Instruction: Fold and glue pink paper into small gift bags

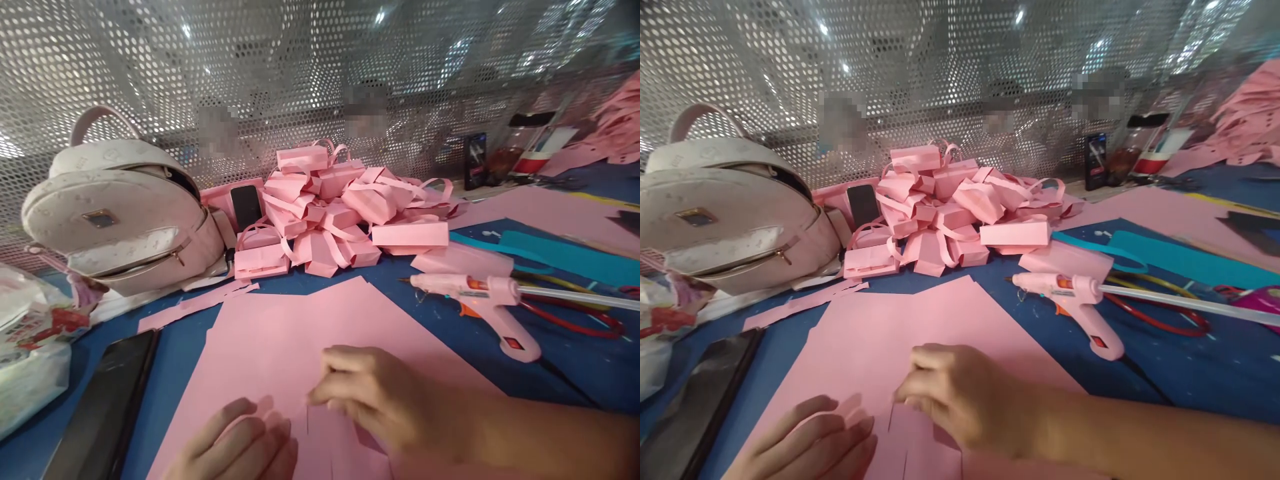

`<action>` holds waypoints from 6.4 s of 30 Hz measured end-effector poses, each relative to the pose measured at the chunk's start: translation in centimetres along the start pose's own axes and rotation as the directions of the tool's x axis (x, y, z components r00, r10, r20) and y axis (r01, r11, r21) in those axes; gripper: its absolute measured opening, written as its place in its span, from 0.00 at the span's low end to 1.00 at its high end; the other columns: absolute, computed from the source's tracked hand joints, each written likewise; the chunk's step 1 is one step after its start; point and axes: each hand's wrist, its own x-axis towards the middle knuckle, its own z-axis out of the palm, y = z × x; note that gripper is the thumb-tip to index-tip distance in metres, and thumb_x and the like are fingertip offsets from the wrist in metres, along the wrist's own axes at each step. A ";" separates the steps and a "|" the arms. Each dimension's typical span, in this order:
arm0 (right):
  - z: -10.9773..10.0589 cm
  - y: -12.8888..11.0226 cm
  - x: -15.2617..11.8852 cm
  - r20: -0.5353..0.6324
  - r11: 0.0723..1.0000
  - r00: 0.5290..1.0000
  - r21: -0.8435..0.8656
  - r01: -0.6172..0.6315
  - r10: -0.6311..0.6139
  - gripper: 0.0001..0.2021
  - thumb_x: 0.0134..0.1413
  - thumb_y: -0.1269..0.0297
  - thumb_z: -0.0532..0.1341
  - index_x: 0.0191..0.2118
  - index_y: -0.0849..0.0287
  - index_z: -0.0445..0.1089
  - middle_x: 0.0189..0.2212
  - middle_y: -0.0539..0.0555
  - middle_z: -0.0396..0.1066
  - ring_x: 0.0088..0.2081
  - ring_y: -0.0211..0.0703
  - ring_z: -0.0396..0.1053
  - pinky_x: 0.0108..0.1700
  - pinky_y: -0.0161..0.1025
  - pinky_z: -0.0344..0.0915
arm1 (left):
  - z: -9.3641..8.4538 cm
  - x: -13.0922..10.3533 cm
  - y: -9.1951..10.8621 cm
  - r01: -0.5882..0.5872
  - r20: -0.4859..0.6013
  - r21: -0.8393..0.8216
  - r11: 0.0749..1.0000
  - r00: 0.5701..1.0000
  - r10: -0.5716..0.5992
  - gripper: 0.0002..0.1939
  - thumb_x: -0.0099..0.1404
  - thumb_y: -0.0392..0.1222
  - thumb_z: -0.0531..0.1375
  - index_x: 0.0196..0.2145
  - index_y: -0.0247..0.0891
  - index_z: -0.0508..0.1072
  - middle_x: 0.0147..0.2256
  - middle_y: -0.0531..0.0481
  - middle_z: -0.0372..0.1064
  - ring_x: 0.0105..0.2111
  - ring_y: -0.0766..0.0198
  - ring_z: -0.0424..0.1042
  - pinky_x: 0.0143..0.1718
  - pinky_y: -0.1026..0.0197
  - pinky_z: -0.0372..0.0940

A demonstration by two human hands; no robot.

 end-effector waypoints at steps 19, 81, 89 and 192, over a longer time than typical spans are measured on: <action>-0.2 0.7 -0.7 -0.132 0.977 0.988 -0.189 -0.099 0.075 0.10 0.59 0.71 0.56 0.26 0.57 0.62 0.22 0.46 0.63 0.25 0.37 0.58 0.33 0.35 0.54 | -1.2 1.6 1.6 0.230 0.034 -0.186 0.955 0.973 -0.227 0.14 0.69 0.29 0.54 0.48 0.37 0.74 0.36 0.44 0.74 0.34 0.61 0.72 0.40 0.56 0.71; 0.6 -1.0 -0.1 0.221 0.635 0.946 0.702 -0.322 0.235 0.26 0.35 0.47 0.77 0.32 0.60 0.69 0.26 0.45 0.65 0.28 0.35 0.59 0.30 0.33 0.56 | -0.5 2.8 3.6 0.536 0.413 -0.840 0.081 0.730 -0.544 0.05 0.64 0.38 0.67 0.32 0.43 0.85 0.43 0.43 0.74 0.42 0.59 0.76 0.40 0.66 0.68; 1.3 -1.0 0.0 0.086 0.666 0.956 0.700 -0.257 0.279 0.22 0.36 0.49 0.77 0.26 0.61 0.70 0.22 0.45 0.65 0.24 0.33 0.58 0.27 0.33 0.54 | -0.2 2.4 3.7 0.535 0.387 -0.828 0.167 0.760 -0.522 0.08 0.66 0.39 0.65 0.31 0.38 0.84 0.42 0.42 0.72 0.41 0.58 0.76 0.39 0.66 0.67; 3.3 -3.2 -0.8 -0.143 0.961 0.977 0.249 -0.117 0.156 0.08 0.47 0.76 0.61 0.25 0.58 0.63 0.25 0.46 0.64 0.27 0.34 0.61 0.30 0.31 0.56 | -1.4 5.1 3.3 0.717 0.637 -0.675 -0.174 0.447 -0.628 0.04 0.55 0.37 0.65 0.25 0.35 0.76 0.27 0.47 0.77 0.30 0.60 0.73 0.35 0.63 0.66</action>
